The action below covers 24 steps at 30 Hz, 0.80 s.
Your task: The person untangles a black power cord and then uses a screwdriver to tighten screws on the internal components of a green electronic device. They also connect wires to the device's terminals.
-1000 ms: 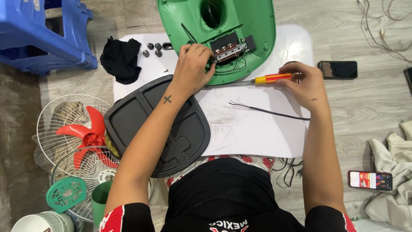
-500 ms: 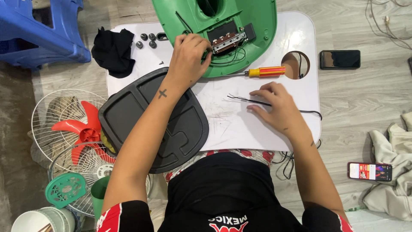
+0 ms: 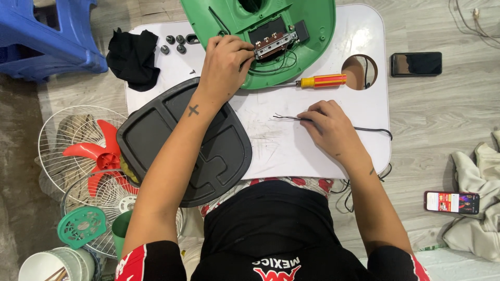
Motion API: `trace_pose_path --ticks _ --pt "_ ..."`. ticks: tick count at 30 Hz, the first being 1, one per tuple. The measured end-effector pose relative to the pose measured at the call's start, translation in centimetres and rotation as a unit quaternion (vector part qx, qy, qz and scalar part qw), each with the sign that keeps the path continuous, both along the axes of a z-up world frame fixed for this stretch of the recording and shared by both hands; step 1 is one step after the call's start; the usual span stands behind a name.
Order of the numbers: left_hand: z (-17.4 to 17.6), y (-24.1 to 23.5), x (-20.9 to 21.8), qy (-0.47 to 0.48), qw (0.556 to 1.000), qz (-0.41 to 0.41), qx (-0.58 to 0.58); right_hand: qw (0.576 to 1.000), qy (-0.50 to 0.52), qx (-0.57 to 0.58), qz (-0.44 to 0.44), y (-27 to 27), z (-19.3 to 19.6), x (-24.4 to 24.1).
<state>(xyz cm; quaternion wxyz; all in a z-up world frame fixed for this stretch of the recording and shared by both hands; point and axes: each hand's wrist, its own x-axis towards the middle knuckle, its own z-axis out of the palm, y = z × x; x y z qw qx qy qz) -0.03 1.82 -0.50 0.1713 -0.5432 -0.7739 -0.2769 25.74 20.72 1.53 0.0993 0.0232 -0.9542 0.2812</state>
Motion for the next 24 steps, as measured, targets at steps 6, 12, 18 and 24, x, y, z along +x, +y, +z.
trace_pose_path --ticks 6,12,18,24 --pt "0.2 -0.1 0.0 0.008 1.0 0.001 -0.019 1.0 0.009 -0.001 -0.015 0.4 0.4 0.2" --pt "0.3 -0.3 -0.2 -0.012 0.999 -0.013 -0.031 0.999 0.043 0.002 -0.015 2.2 2.6 -0.7" --pt "0.3 -0.4 -0.4 -0.019 0.999 -0.02 -0.036 0.993 0.11 0.043 -0.027 2.4 6.6 -3.3" --pt "1.3 -0.5 0.1 -0.017 0.999 -0.021 -0.016 0.976 0.173 0.13 -0.031 5.1 8.5 -4.3"
